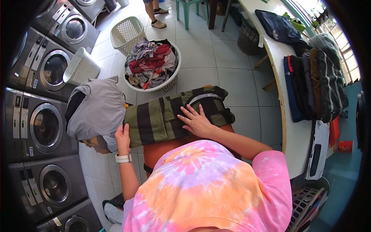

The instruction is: Fold various pieces of clothing including shirts, pants, and small items at a laundry shop.

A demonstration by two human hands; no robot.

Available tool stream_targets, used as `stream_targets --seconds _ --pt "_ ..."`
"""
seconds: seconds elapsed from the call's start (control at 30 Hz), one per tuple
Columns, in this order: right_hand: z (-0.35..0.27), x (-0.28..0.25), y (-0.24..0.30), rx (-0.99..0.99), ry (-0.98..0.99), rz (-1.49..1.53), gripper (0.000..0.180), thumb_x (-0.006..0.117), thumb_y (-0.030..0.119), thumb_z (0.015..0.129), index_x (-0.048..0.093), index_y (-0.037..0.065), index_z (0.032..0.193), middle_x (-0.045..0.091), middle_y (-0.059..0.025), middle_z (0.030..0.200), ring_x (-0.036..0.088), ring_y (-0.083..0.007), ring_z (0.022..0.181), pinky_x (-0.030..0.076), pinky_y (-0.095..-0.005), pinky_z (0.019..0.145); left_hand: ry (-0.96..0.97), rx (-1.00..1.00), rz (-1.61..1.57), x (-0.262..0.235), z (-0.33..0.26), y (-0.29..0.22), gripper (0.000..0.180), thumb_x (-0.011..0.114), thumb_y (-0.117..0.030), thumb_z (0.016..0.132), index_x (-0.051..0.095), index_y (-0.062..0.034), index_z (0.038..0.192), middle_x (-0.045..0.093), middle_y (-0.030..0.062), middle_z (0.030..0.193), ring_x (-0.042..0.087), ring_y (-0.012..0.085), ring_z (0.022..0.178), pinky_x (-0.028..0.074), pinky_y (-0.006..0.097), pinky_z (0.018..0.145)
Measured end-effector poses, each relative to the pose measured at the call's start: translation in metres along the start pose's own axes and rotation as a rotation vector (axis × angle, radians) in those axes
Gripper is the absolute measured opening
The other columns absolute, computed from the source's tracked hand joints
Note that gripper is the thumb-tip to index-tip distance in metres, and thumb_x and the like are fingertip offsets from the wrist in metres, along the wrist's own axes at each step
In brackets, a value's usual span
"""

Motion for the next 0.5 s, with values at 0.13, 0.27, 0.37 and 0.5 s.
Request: stream_targets --seconds 0.13,0.27,0.37,0.5 --pt "0.006 0.007 0.004 0.006 0.025 0.065 0.050 0.045 0.039 0.088 0.038 0.018 0.133 0.023 -0.0112 0.143 0.018 -0.0306 0.133 0.012 -0.0646 0.099 0.009 0.049 0.002 -0.009 0.015 -0.008 0.024 0.053 -0.020 0.090 0.059 0.0034 0.091 0.058 -0.0008 0.081 0.046 0.0063 0.070 0.039 0.021 0.065" --pt "0.008 -0.011 -0.022 0.062 -0.362 0.300 0.040 0.063 0.020 0.075 0.053 0.012 0.114 0.051 -0.0125 0.111 0.046 -0.0321 0.107 0.033 -0.0505 0.089 0.058 -0.004 -0.011 -0.013 0.024 -0.012 0.025 0.054 -0.020 0.090 0.059 0.0039 0.093 0.059 -0.0008 0.083 0.047 0.0063 0.072 0.040 0.021 0.066" --pt "-0.006 -0.058 -0.061 0.572 -0.745 0.178 0.033 0.062 0.011 0.074 0.049 0.010 0.104 0.051 -0.0116 0.092 0.048 -0.0319 0.093 0.037 -0.0456 0.078 0.086 0.007 -0.050 -0.004 0.017 -0.028 0.025 0.055 -0.021 0.089 0.059 0.0034 0.094 0.059 -0.0011 0.083 0.047 0.0062 0.072 0.040 0.021 0.066" --pt "-0.033 -0.034 -0.135 1.074 -0.732 0.340 0.044 0.059 0.026 0.081 0.042 0.009 0.117 0.054 -0.0115 0.096 0.051 -0.0306 0.094 0.038 -0.0451 0.082 0.127 0.031 -0.035 0.004 0.018 -0.023 0.025 0.055 -0.022 0.089 0.060 0.0027 0.095 0.060 -0.0011 0.084 0.047 0.0060 0.073 0.039 0.020 0.066"
Point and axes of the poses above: each hand's wrist, its own z-axis towards the middle knuckle, its own x-axis out of the palm, y = z × x, the point moved 3 cm from there along z, towards the middle knuckle
